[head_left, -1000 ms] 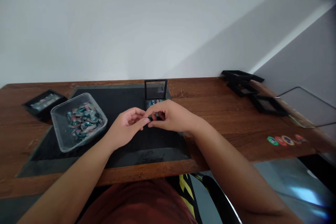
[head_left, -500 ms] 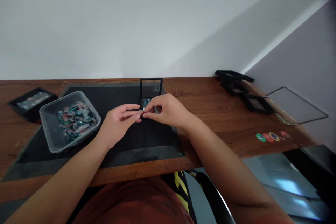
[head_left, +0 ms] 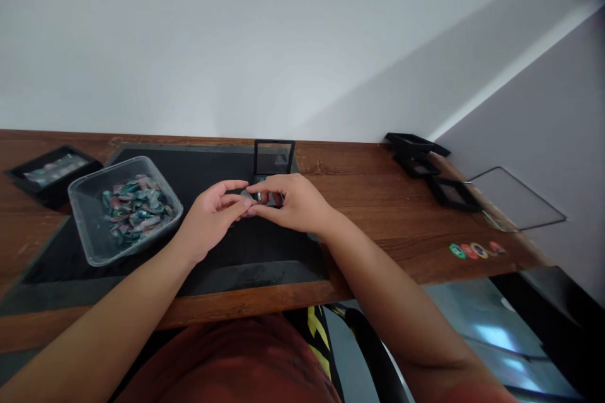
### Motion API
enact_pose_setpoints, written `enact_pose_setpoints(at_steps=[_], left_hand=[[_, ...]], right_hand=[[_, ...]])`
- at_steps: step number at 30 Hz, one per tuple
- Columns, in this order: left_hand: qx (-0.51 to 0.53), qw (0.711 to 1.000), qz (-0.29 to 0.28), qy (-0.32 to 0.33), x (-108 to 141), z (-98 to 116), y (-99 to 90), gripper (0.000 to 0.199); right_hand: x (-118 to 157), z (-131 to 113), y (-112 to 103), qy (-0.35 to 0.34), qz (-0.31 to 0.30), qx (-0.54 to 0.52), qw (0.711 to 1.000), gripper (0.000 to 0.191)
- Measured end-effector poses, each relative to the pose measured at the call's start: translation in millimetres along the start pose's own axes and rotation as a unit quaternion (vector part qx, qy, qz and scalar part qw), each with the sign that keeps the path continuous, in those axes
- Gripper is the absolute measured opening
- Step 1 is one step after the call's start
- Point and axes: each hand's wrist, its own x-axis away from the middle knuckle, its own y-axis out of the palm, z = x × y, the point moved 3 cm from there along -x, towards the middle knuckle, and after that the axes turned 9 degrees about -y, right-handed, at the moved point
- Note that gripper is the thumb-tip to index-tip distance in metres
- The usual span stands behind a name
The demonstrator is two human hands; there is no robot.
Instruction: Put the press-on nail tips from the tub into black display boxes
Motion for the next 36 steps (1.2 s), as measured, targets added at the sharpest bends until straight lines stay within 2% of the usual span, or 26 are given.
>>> enact_pose_setpoints(at_steps=[4,10,13,17,19,20,23,25,29,36], left_hand=[[-0.007,1.0,-0.01,0.003,3.3,3.5,2.7,0.055],[-0.029,0.999,-0.011,0.014,1.3,2.4,3.1,0.053],[-0.043,0.999,-0.005,0.018,0.4,1.7,2.2,0.058],[-0.093,0.995,-0.011,0.035,0.1,0.7,-2.2,0.06],[-0.186,0.98,-0.005,0.064,0.0,0.1,-6.0,0.055],[-0.252,0.964,0.008,0.082,0.0,-0.2,-8.0,0.052],[-0.42,0.899,0.06,0.108,-0.5,-2.4,-12.9,0.049],[-0.469,0.874,0.073,0.102,-1.4,-5.1,-13.8,0.05],[-0.508,0.853,0.065,0.099,-4.1,-9.2,-12.4,0.041],[-0.511,0.853,0.061,0.089,-5.9,-6.6,-13.3,0.035]], right_hand=[[1.8,-0.6,-4.8,0.004,-0.028,-0.032,0.999,0.037],[1.8,-5.3,-6.0,-0.009,-0.048,0.021,0.999,0.035],[1.2,-2.5,-9.1,-0.003,-0.036,0.028,0.999,0.035],[3.4,12.1,-27.2,0.042,0.017,-0.039,0.998,0.04],[6.5,22.5,-38.8,0.085,0.03,-0.051,0.995,0.041],[8.2,27.3,-43.5,0.107,0.023,-0.042,0.993,0.041],[12.1,36.7,-48.7,0.17,-0.046,0.003,0.984,0.033],[12.3,37.8,-45.7,0.193,-0.091,0.026,0.977,0.031],[8.5,34.6,-36.1,0.201,-0.113,0.065,0.971,0.031],[5.3,31.4,-29.5,0.204,-0.132,0.122,0.962,0.03]])
